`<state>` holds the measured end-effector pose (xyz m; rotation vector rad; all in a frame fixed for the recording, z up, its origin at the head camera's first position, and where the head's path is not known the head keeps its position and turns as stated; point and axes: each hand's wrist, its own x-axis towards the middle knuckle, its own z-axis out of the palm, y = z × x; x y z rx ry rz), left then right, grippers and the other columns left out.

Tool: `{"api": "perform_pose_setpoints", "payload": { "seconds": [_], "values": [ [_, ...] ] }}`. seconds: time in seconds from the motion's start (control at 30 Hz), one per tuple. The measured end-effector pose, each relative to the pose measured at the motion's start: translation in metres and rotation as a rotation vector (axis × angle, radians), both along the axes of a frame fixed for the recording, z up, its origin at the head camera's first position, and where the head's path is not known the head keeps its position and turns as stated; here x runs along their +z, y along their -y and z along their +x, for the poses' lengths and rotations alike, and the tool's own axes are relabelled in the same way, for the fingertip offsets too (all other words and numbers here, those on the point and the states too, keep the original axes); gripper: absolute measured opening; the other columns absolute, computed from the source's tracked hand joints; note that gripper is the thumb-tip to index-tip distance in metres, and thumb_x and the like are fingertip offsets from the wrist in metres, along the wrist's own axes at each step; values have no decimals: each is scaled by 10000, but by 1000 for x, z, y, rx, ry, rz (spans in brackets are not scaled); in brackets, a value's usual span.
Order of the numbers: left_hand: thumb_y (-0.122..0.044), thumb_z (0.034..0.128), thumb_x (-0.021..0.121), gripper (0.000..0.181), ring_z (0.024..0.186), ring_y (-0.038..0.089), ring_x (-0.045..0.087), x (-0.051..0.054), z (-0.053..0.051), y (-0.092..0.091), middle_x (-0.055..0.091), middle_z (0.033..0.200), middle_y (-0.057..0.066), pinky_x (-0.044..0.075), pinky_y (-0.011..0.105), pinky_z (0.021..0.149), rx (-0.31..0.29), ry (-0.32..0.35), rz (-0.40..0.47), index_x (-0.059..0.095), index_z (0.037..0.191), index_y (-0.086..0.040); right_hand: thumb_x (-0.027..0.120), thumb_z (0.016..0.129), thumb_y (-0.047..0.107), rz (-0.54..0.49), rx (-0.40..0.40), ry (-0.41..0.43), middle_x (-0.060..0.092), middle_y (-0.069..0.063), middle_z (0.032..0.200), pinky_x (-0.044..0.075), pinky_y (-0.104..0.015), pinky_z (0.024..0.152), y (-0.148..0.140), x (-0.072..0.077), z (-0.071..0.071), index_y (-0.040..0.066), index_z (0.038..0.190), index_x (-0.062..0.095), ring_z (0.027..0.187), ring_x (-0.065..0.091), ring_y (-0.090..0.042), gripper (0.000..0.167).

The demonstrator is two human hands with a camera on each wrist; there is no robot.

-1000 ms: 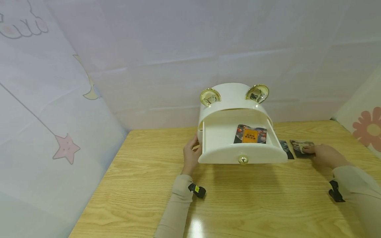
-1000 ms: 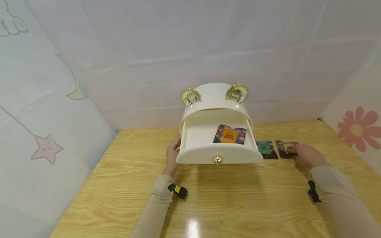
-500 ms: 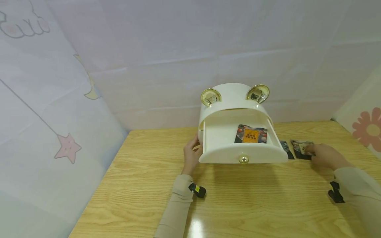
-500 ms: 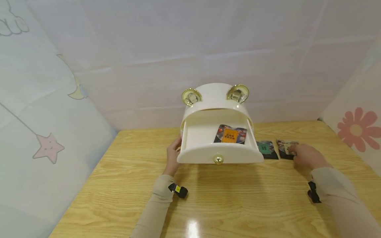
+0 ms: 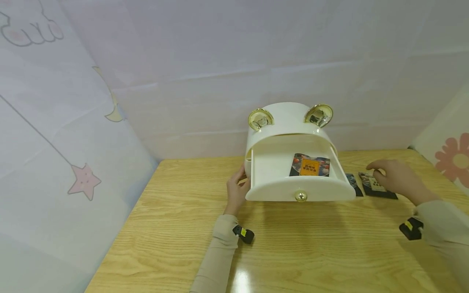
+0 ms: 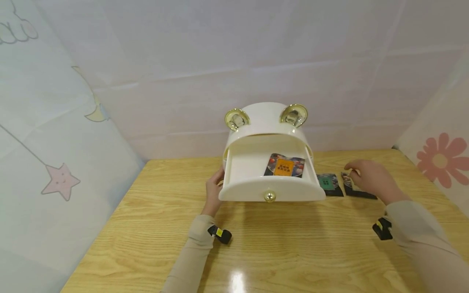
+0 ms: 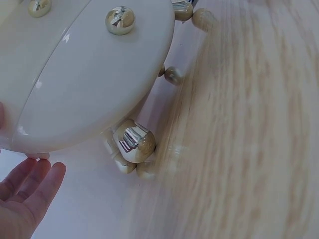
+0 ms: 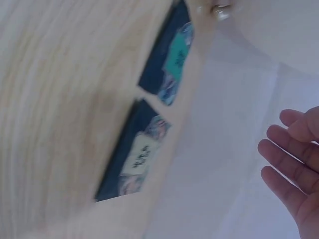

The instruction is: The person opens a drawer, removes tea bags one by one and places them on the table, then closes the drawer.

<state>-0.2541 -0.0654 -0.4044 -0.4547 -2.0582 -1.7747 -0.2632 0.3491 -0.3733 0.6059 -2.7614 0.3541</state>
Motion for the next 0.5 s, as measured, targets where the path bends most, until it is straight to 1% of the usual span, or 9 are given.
{"api": "perform_pose_setpoints", "payload": {
  "seconds": [0.07,0.13,0.2,0.27,0.3,0.37,0.43,0.47,0.5],
  "values": [
    [-1,865,592,460,975,370,571,0,0,0,561,1113,254,521,397,783,0,-1,1,443,1298,48,525,847,-19,3,9,-38,620,-268,889,268,-246,371,5,6,3,-74,1014,617,345,276,-72,198],
    [-2,865,592,459,972,368,573,0,0,0,565,1103,255,524,379,780,2,-1,0,444,1296,49,537,848,-11,4,12,-61,624,-264,900,336,-281,382,10,13,6,-65,1021,619,386,388,-105,199],
    [-2,866,590,459,975,363,571,0,0,0,566,1109,249,523,384,783,1,4,1,444,1298,46,554,851,10,1,16,-80,624,-270,944,394,-328,428,17,20,10,-59,1026,620,483,510,-178,200],
    [-1,867,588,457,979,363,568,-1,0,1,564,1121,247,518,401,790,1,9,4,444,1300,44,570,850,31,-14,21,-108,632,-257,935,450,-403,478,25,27,15,-53,1022,624,602,583,-277,199],
    [-2,868,587,458,982,363,566,-1,0,1,562,1124,246,517,405,792,-2,11,5,444,1300,44,578,851,46,-22,28,-128,636,-249,924,467,-444,508,29,30,17,-49,1017,627,671,598,-325,197],
    [-4,871,584,456,986,361,564,-1,0,1,559,1130,246,513,419,795,-5,12,6,441,1301,46,579,862,75,-51,47,-171,645,-232,906,476,-476,529,37,35,21,-37,1011,632,712,604,-360,194],
    [-2,870,585,453,983,364,566,-1,0,0,561,1124,250,517,409,790,-3,9,6,443,1296,52,587,863,88,-85,79,-227,653,-217,889,483,-499,551,44,40,24,-31,999,640,722,609,-361,189],
    [-1,869,586,451,979,365,569,0,0,0,563,1115,252,520,401,785,-1,6,5,445,1294,54,595,861,97,-101,96,-261,660,-201,873,489,-491,553,47,42,26,-25,987,648,717,613,-350,184],
    [5,867,585,448,974,367,572,0,0,0,565,1111,253,523,398,778,1,2,7,448,1290,58,604,859,107,-117,111,-291,667,-180,858,497,-451,553,50,45,27,-17,977,656,710,618,-319,179]
  ]
}}
